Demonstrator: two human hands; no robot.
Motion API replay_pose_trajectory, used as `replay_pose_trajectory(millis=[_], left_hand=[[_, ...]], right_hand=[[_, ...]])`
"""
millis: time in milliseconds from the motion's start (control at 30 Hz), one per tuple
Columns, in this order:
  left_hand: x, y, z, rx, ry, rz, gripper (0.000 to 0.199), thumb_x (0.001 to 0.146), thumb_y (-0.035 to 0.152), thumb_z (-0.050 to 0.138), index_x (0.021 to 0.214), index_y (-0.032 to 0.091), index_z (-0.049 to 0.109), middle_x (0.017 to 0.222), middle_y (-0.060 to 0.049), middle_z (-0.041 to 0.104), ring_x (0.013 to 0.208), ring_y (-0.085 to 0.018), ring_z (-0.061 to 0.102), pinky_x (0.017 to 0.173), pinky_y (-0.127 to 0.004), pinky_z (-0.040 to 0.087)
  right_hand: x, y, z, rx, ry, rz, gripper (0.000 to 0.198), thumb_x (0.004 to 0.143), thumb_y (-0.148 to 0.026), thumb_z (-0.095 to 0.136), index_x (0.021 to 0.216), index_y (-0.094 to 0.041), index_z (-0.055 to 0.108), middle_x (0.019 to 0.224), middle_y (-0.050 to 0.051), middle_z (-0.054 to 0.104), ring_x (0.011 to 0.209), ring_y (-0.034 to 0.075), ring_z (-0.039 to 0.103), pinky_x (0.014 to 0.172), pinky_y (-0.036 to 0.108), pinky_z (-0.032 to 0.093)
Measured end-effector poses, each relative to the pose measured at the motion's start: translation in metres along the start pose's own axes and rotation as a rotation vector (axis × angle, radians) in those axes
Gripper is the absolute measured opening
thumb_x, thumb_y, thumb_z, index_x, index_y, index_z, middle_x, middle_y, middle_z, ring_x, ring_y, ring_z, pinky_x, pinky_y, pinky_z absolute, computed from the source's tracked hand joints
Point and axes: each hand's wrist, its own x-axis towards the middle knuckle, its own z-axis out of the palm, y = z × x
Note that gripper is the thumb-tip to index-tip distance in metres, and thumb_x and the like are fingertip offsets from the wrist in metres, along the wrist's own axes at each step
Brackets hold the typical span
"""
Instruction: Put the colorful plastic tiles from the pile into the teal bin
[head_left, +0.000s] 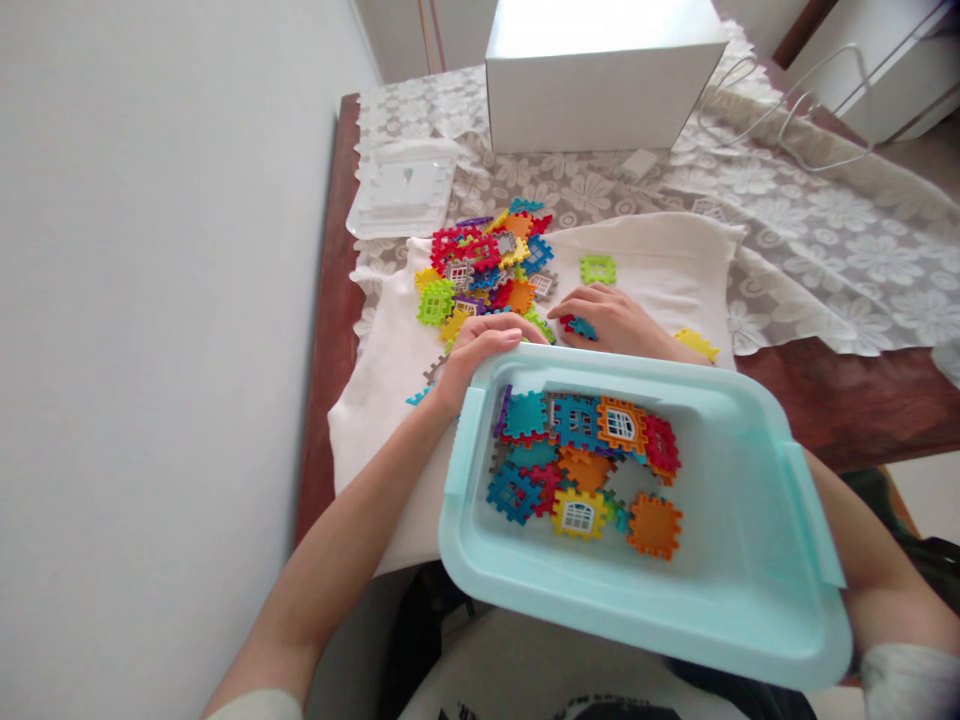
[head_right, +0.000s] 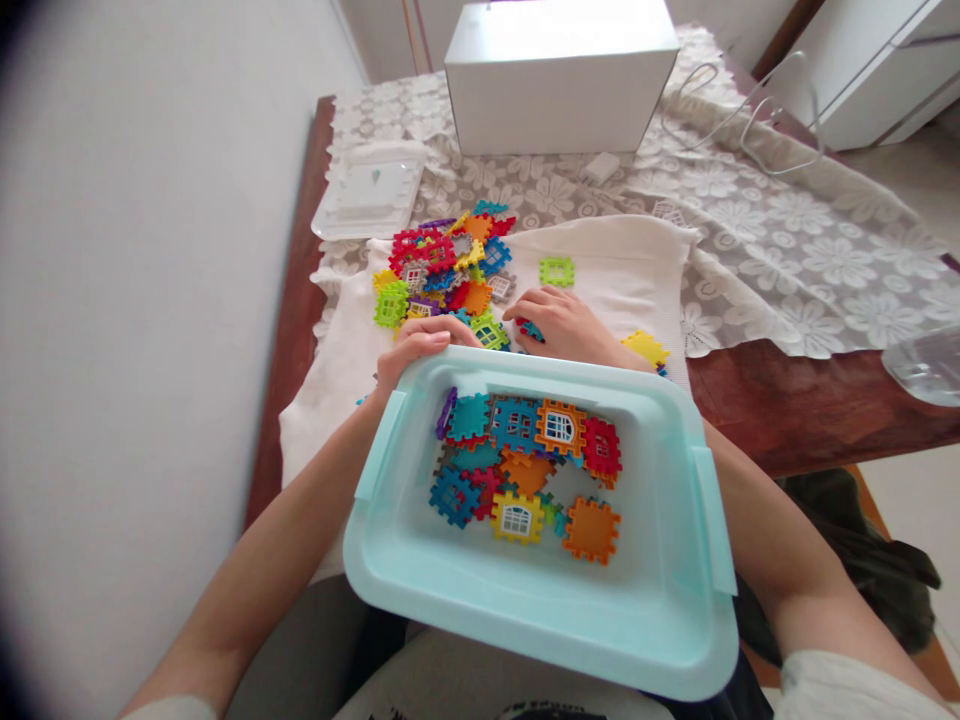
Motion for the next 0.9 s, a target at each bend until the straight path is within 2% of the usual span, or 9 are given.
replay_pose_trajectory(millis=[200,333,467,767,900], left_hand=[[0.0,0.001,0.001,0.037,0.0,0.02,0.031,0.079,0.046,0.069,0.079,0.019,0.083,0.072,-0.005,0.072,0.062,-0.016,0.054,0.059,-0.029,0.038],[0.0,0.001,0.001,0.029,-0.002,0.023,0.032,0.079,0.046,0.068,0.079,0.018,0.084,0.073,-0.006,0.073,0.062,-0.016,0.055,0.059,-0.03,0.037],[0.0,0.0,0.001,0.013,0.004,0.021,0.032,0.079,0.045,0.068,0.08,0.017,0.084,0.073,-0.005,0.073,0.062,-0.016,0.056,0.059,-0.03,0.037],[0.0,0.001,0.003,0.014,0.028,-0.014,0.035,0.078,0.047,0.068,0.079,0.015,0.082,0.066,-0.006,0.07,0.057,-0.015,0.054,0.055,-0.03,0.033],[0.0,0.001,0.002,0.018,0.022,0.009,0.033,0.079,0.044,0.067,0.079,0.015,0.082,0.068,-0.005,0.069,0.062,-0.016,0.056,0.057,-0.029,0.036]], right_hand=[[0.001,0.0,0.001,-0.023,0.071,0.01,0.026,0.095,-0.021,0.06,0.109,-0.028,0.081,0.109,0.009,0.077,0.103,0.031,0.066,0.096,0.048,0.05],[0.002,-0.005,0.0,0.025,0.13,0.016,0.016,0.094,-0.025,0.064,0.096,-0.027,0.08,0.099,0.009,0.071,0.097,0.03,0.063,0.093,0.047,0.052],[0.003,-0.008,-0.001,0.057,0.17,0.029,0.013,0.093,-0.027,0.067,0.082,-0.024,0.073,0.097,0.01,0.068,0.093,0.028,0.062,0.087,0.044,0.053],[0.002,-0.01,-0.005,0.103,0.145,0.06,0.029,0.096,-0.037,0.065,0.07,-0.025,0.063,0.078,0.006,0.066,0.08,0.024,0.059,0.077,0.041,0.045],[0.003,-0.01,-0.005,0.114,0.22,0.033,0.036,0.098,-0.038,0.065,0.065,-0.024,0.056,0.075,0.004,0.063,0.077,0.022,0.057,0.073,0.039,0.043]])
